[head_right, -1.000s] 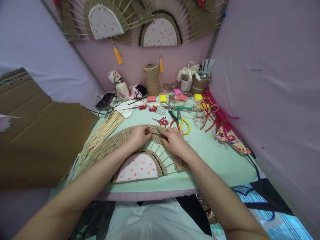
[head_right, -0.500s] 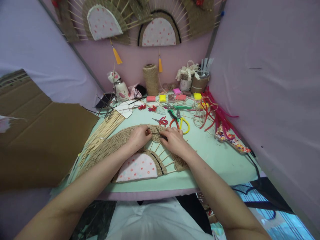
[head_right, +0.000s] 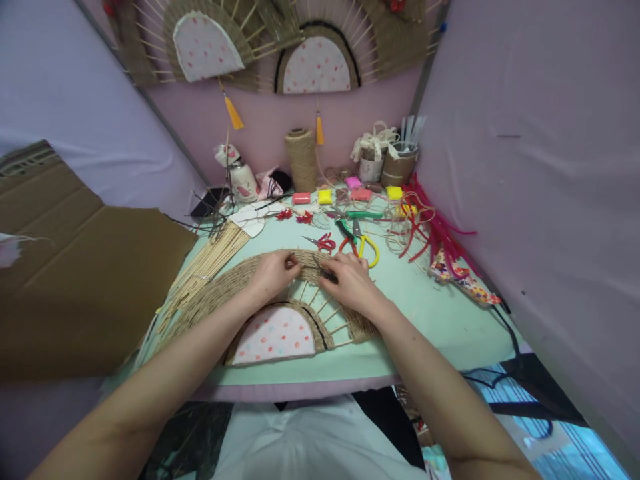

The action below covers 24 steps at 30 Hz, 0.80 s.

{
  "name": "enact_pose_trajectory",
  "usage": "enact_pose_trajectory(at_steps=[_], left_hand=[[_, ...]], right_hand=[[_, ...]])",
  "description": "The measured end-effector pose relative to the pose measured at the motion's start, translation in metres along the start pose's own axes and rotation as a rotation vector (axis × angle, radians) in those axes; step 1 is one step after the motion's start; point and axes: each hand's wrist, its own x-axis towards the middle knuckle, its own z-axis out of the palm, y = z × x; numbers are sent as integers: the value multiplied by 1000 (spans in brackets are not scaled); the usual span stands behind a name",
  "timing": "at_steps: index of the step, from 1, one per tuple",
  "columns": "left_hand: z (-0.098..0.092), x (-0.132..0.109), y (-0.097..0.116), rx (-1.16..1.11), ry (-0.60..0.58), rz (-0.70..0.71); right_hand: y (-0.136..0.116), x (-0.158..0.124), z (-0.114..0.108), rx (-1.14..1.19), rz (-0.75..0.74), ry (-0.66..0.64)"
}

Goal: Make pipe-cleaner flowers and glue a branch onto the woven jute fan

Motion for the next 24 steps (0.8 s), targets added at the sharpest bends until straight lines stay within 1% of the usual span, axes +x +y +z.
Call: enact_pose_trajectory(at_steps=[4, 6, 7, 9, 10, 12, 14, 15, 18, 21, 24], left_hand=[[-20, -1, -9, -84, 50, -100], [-32, -5, -16, -229, 60, -155], [-38, -8, -19, -352, 52, -188], [-48, -18, -24, -701, -7, -285], [-52, -25, -26, -898, -68, -343], [-56, -41, -28, -1267, -161, -416], [-56, -59, -28, -1572, -230, -490], [-54, -68, -27, -1703, -247, -539], [-44, -91, -21, -2015, -228, -678], [-32, -106, -12, -2175, -166, -736], [-21, -112, 1, -2226, -110, -695]], right_hand=[[4, -7, -10, -9, 5, 49], [8, -13, -17, -15, 23, 82], [10, -17, -21, -13, 37, 93], [13, -26, -27, -8, 68, 105], [15, -31, -29, -9, 81, 109], [18, -42, -32, -19, 103, 121], [20, -52, -33, -38, 119, 135], [20, -56, -33, -45, 125, 141], [20, -67, -33, -55, 142, 157], [16, -73, -34, -38, 153, 187], [10, -78, -36, -1, 154, 223]])
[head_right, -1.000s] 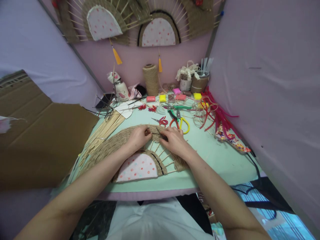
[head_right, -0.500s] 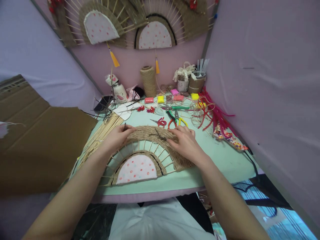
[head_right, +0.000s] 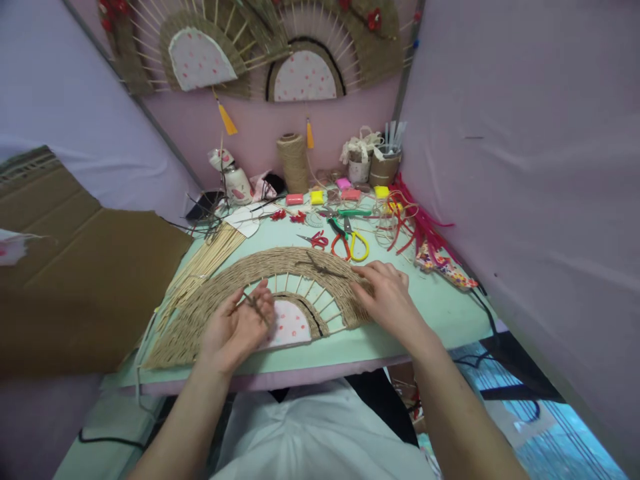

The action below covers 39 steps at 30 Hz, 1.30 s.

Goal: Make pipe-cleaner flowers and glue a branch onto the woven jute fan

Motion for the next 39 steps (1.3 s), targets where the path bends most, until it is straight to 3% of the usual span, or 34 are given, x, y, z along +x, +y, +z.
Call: enact_pose_trajectory(at_steps=[6, 14, 25, 29, 32, 36, 39], left_hand=[[9, 4, -27, -54, -129, 2], [16, 11, -52, -30, -156, 58], [17, 10, -62, -129, -129, 111], [7, 11, -49, -99, -61, 116], [-1, 10, -34, 114, -8, 88], [-2, 3, -29, 558, -230, -160], [2, -4, -38, 738, -389, -372]], right_hand=[[-25, -13, 4, 131, -63, 8], [-70, -28, 18, 297, -121, -69], [-72, -35, 37, 312, -71, -104], [-59, -30, 23, 299, -120, -103], [-45, -23, 0, 301, -214, -144], [-37, -16, -32, 364, -362, -415], [-40, -15, -45, 390, -441, -554]])
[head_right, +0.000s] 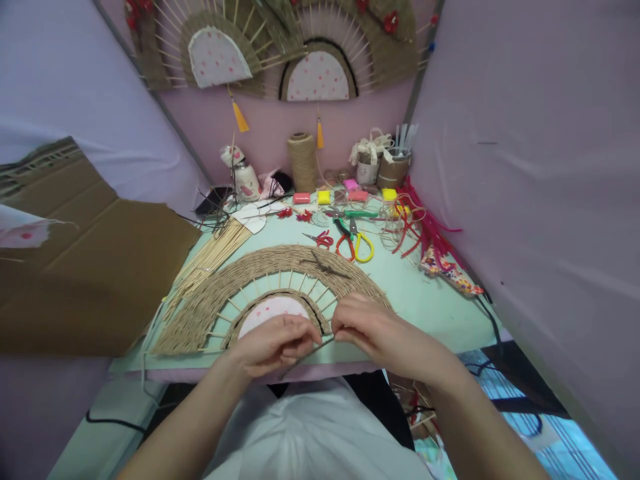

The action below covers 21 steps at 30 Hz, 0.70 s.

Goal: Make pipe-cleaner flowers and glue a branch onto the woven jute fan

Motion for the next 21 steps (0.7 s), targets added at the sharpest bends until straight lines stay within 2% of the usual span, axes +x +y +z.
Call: enact_pose_trajectory(at_steps=[3, 6, 8, 10, 13, 21], left_hand=[[10, 3, -6, 34, -64, -70], [16, 7, -9, -14, -62, -88], [18, 10, -9, -38, -2, -39], [20, 13, -8, -65, 110, 76], [20, 19, -8, -122, 254, 242], [28, 32, -7, -34, 396, 357]], right_hand=[[-2, 0, 1, 2, -1, -37], [1, 0, 7, 30, 71, 28], [3, -2, 12, 61, 159, 126], [4, -4, 17, 104, 243, 205], [4, -8, 23, 179, 309, 226], [16, -10, 24, 200, 379, 376]])
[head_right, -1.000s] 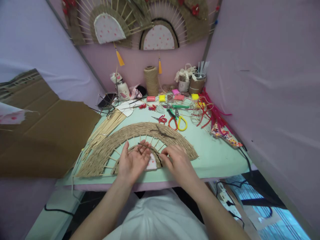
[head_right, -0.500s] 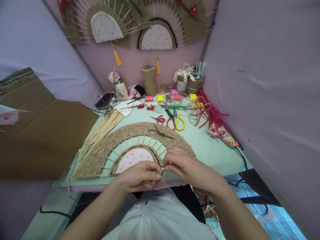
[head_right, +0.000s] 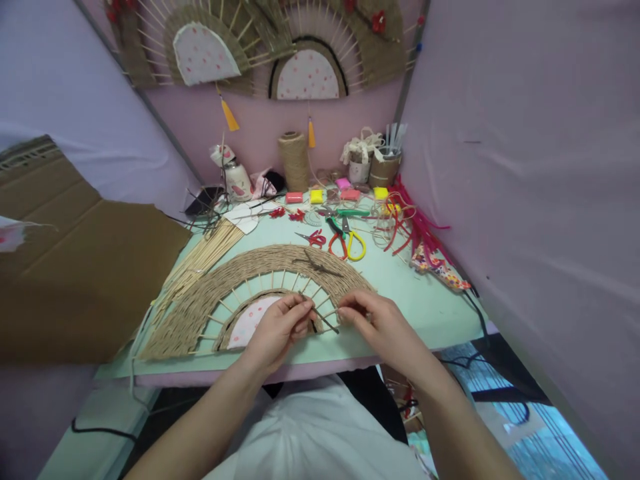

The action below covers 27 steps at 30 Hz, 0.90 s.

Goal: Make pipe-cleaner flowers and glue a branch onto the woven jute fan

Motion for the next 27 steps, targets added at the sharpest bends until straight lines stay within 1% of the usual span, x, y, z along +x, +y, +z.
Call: enact_pose_trajectory(at_steps=[5, 9, 14, 16, 18, 20, 22, 24, 27], left_hand=[[6, 4, -1, 63, 25, 36], [7, 5, -1, 35, 47, 27], [5, 4, -3, -17, 28, 12], [4, 3, -2, -109, 29, -19], [3, 2, 0, -285, 8, -99], [1, 2, 4, -490, -38, -188], [0, 3, 6, -640, -83, -235], [0, 3, 6, -704, -99, -232], [3, 3, 3, -713, -90, -222]], right_hand=[[0, 3, 10, 17, -28, -20], [1, 4, 18, 41, -12, -23], [3, 5, 22, 61, 4, -21], [5, 6, 22, 77, 13, 14], [7, 7, 21, 91, 26, 63], [7, 8, 21, 93, 38, 112], [5, 8, 23, 92, 23, 140], [-1, 8, 28, 76, -24, 129], [-12, 6, 39, -5, -127, 57]])
